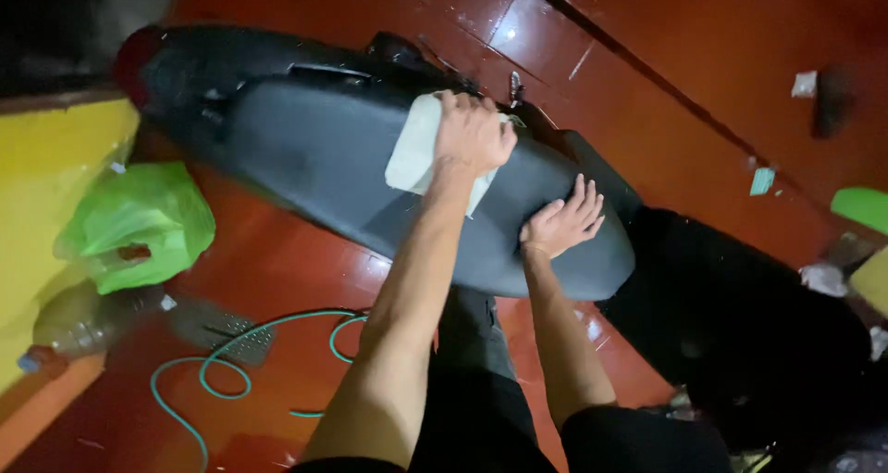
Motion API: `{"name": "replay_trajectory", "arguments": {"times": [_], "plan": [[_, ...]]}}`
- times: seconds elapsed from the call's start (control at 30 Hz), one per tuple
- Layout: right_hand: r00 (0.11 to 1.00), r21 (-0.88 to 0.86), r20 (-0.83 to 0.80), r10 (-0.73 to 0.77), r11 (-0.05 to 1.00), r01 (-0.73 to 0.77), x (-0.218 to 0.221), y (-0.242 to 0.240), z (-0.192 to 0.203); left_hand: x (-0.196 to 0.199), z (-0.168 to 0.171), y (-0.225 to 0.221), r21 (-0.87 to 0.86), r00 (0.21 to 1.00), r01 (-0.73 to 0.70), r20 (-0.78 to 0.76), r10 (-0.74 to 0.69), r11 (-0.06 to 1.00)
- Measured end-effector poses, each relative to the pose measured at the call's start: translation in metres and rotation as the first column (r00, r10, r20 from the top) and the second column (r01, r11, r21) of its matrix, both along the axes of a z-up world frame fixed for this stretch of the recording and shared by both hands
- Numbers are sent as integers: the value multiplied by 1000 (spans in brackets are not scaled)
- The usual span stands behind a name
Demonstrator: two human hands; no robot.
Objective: The person wipes the seat of a black motorcycle with a white cloth. They clean the top surface, the rear section, and the sides of the seat, moving around the vehicle to reach different areas.
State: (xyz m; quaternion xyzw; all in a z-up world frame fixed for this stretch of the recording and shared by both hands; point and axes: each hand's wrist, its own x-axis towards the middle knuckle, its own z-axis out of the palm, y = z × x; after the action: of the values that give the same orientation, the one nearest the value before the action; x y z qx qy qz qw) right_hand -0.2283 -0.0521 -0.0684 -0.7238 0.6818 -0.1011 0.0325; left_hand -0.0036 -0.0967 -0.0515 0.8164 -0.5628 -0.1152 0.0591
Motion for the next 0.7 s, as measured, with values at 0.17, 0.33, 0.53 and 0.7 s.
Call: {"name": "replay_trajectory", "arguments": {"times": [0.17, 0.33, 0.53, 0.7], "plan": [[999, -23, 15, -40, 999, 40, 8, 1, -6, 1, -5, 3, -333, 998, 21, 59, -1, 943], [999, -19, 8, -42, 999, 42, 14, 3, 1, 9, 35, 11, -269, 983, 85, 182, -36, 959], [998, -3, 24, -57, 998, 58, 13, 7, 9, -5, 20, 16, -323, 953, 71, 301, 31, 944], [999, -79, 7, -51, 996, 52, 9, 7, 1, -20, 41, 47, -165, 939, -223, 227, 257, 961]]}}
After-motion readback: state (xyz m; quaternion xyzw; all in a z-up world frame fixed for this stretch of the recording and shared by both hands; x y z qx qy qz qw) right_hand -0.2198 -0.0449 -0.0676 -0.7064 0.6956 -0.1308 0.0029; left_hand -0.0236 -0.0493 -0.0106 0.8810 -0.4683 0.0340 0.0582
